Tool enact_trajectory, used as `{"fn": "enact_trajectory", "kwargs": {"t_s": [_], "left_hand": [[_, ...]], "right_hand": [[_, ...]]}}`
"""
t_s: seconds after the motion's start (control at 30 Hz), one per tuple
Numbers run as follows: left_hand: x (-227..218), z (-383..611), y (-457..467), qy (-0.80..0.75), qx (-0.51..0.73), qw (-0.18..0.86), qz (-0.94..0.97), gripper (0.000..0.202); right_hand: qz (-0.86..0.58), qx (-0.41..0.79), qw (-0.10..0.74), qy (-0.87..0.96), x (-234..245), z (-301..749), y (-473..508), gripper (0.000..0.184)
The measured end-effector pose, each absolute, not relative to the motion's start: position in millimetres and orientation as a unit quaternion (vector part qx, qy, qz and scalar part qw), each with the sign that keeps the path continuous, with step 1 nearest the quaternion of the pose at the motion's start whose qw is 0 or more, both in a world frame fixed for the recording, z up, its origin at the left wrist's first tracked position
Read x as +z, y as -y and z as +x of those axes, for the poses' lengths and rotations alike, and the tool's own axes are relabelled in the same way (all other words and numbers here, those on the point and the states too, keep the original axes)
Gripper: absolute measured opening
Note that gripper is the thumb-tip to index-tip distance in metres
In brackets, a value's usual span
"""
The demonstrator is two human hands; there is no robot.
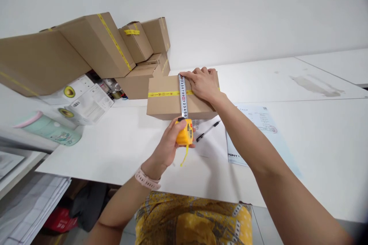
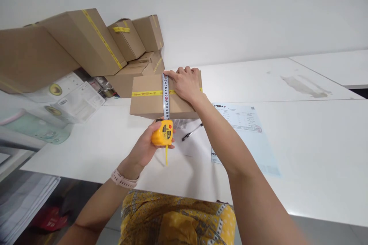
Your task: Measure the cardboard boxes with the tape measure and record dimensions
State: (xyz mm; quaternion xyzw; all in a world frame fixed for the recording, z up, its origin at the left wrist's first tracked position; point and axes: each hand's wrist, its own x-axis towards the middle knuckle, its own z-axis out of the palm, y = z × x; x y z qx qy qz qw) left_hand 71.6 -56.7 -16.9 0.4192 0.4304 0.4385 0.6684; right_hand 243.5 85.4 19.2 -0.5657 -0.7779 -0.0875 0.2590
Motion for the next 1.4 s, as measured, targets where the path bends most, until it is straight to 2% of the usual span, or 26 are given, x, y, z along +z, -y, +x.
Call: {"fn": "enact_trajectory", "kwargs": {"t_s": [0.1, 0.2, 0.4, 0.93, 1.23, 1.33, 1.4], "left_hand": [[-28.0, 67.9, 60.4, -0.421, 0.437, 0.687, 0.400, 0.056], [-28.9, 62.0, 57.1, -0.412, 0.436, 0.692, 0.403, 0.054], [-29.9, 52.1, 53.6, -0.398, 0.425, 0.705, 0.406, 0.048], [-34.7, 45.6, 53.5, -0.392, 0.427, 0.708, 0.405, 0.049], [-36.4, 45.1, 60.2, -0.386, 0.443, 0.687, 0.428, 0.054], [-36.0, 34.4, 70.5, -0.377, 0.492, 0.654, 0.434, 0.057], [-34.4, 21.7, 77.4, -0.376, 0.551, 0.597, 0.446, 0.061]], "right_hand": [[-0.571, -0.090, 0.234, 0.782, 21.7, 242.2, -81.2, 0.055], [-0.576, -0.098, 0.217, 0.782, 23.2, 239.9, -77.7, 0.054], [-0.568, -0.114, 0.242, 0.779, 20.6, 238.0, -78.2, 0.054], [-0.574, -0.108, 0.252, 0.771, 19.9, 236.1, -75.4, 0.056], [-0.561, -0.162, 0.259, 0.769, 9.0, 237.8, -81.2, 0.051], [-0.564, -0.178, 0.268, 0.761, 5.9, 237.4, -79.8, 0.051], [-0.566, -0.182, 0.274, 0.756, 5.6, 235.6, -71.7, 0.050]]}}
